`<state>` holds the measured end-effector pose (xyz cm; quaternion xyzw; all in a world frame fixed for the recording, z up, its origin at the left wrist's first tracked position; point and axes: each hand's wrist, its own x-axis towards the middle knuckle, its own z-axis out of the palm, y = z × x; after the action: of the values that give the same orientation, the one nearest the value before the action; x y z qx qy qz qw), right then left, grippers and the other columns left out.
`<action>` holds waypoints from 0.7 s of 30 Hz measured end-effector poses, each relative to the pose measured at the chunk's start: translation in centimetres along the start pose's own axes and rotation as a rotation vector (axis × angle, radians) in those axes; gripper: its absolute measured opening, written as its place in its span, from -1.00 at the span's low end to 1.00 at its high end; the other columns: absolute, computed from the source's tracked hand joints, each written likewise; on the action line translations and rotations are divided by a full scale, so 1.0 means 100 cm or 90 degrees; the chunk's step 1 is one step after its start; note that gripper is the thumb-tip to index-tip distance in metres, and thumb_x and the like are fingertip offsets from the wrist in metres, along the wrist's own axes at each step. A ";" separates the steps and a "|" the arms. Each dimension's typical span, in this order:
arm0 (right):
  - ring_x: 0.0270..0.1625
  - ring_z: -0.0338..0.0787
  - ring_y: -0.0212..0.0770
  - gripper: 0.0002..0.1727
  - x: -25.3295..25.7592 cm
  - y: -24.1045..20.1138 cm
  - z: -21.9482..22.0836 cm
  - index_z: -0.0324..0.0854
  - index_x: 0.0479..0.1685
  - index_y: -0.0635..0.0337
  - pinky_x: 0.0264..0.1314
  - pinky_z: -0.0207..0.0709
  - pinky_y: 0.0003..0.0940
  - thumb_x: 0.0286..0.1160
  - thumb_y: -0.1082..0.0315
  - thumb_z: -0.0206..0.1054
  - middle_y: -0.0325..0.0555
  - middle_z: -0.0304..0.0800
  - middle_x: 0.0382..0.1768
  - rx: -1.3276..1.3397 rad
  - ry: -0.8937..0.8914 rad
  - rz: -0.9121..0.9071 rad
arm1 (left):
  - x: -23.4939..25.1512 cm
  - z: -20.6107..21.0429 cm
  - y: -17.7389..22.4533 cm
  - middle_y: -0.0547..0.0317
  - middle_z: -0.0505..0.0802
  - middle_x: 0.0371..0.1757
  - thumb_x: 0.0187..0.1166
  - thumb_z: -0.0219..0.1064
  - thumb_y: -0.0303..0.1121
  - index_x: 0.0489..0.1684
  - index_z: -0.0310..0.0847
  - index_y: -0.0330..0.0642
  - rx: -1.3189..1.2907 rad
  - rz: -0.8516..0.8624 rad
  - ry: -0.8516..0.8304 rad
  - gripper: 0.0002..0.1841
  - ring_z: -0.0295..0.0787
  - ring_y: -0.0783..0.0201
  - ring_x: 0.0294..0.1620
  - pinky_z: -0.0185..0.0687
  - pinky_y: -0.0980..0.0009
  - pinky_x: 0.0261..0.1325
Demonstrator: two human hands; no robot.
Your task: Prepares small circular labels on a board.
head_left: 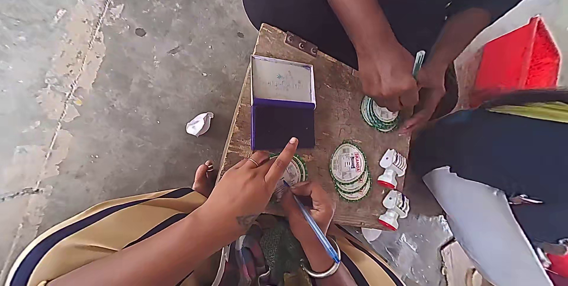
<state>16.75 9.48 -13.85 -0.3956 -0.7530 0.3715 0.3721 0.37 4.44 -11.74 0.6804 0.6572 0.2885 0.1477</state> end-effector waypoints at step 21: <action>-0.33 0.73 -0.65 -0.88 0.008 0.005 0.005 0.59 -0.53 0.28 -0.23 0.59 -0.80 0.15 0.47 0.45 -0.22 0.74 -0.50 -0.009 -0.028 -0.015 | -0.002 0.002 -0.003 0.07 0.91 0.19 0.33 0.52 -0.35 0.72 0.27 -0.28 -0.007 -0.003 0.001 -0.17 0.84 -0.04 0.23 0.73 0.19 0.15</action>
<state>16.21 10.28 -14.30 -0.3809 -0.7682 0.3703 0.3573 0.29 4.32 -12.09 0.6780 0.6571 0.2926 0.1516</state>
